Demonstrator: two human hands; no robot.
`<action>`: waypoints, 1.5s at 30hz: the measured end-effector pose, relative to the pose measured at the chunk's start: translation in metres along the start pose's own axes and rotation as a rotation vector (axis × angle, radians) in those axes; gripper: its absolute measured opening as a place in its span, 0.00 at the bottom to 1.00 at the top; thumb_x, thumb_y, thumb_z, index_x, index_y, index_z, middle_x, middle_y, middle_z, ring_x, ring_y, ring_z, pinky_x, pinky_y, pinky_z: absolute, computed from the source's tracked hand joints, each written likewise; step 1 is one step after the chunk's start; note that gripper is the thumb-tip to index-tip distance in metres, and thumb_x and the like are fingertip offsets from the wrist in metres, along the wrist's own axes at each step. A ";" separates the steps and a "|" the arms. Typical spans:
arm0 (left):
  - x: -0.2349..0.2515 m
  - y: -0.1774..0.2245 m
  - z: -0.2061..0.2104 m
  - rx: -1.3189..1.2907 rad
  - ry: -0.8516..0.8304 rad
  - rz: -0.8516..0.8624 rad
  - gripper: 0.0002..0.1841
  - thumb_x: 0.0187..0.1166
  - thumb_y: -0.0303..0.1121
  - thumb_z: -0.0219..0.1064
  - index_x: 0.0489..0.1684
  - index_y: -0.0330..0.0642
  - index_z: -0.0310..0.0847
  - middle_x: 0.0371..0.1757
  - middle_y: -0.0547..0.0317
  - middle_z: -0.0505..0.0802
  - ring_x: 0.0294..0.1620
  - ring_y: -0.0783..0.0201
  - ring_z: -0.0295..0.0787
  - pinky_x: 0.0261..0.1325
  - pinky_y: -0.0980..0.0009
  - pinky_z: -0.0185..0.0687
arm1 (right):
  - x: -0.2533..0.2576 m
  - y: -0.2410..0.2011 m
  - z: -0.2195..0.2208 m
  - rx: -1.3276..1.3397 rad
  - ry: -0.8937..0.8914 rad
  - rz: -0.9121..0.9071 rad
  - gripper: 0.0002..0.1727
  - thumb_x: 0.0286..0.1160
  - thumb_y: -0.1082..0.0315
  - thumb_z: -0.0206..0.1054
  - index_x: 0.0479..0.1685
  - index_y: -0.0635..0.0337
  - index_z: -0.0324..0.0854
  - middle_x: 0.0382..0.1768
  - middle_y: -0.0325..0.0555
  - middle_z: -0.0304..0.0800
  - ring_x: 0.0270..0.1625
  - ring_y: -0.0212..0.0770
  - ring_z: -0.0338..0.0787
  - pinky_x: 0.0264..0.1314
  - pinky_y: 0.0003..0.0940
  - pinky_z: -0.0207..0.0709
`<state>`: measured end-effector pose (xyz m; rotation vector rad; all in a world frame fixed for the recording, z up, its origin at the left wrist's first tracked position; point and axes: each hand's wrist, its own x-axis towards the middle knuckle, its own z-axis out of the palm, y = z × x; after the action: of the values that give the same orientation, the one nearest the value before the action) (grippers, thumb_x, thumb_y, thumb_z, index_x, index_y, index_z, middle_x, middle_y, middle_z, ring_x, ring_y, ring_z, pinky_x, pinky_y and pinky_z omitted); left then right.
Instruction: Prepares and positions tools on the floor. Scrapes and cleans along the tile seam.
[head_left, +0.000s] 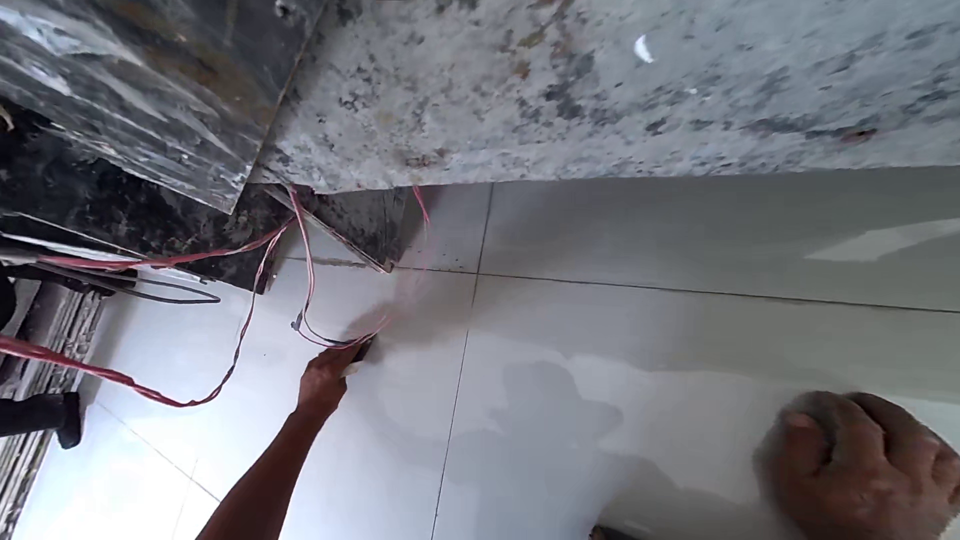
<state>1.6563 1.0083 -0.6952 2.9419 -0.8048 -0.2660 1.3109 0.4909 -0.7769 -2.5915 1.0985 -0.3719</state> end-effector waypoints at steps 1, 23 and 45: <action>0.008 -0.012 0.001 0.007 0.011 0.000 0.27 0.71 0.16 0.67 0.69 0.49 0.88 0.68 0.50 0.92 0.72 0.45 0.86 0.75 0.40 0.77 | 0.001 0.000 0.000 0.000 -0.001 0.000 0.34 0.89 0.44 0.44 0.79 0.59 0.76 0.81 0.67 0.71 0.84 0.74 0.65 0.82 0.74 0.51; 0.164 -0.058 -0.089 -0.053 0.074 -0.624 0.18 0.83 0.34 0.62 0.68 0.41 0.84 0.63 0.26 0.88 0.67 0.25 0.83 0.64 0.24 0.74 | -0.048 -0.222 0.071 0.095 -0.019 -0.152 0.31 0.87 0.46 0.44 0.68 0.54 0.85 0.79 0.58 0.78 0.86 0.65 0.68 0.86 0.68 0.52; 0.160 -0.126 -0.057 -0.796 0.450 -1.130 0.31 0.80 0.28 0.67 0.84 0.35 0.60 0.79 0.34 0.74 0.74 0.40 0.79 0.63 0.40 0.84 | -0.046 -0.223 0.075 0.050 0.006 -0.150 0.29 0.88 0.48 0.45 0.68 0.52 0.86 0.78 0.56 0.79 0.84 0.65 0.71 0.84 0.68 0.54</action>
<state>1.8650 1.0363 -0.6779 2.1787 0.8631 0.0418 1.4509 0.6850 -0.7685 -2.6368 0.8878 -0.4358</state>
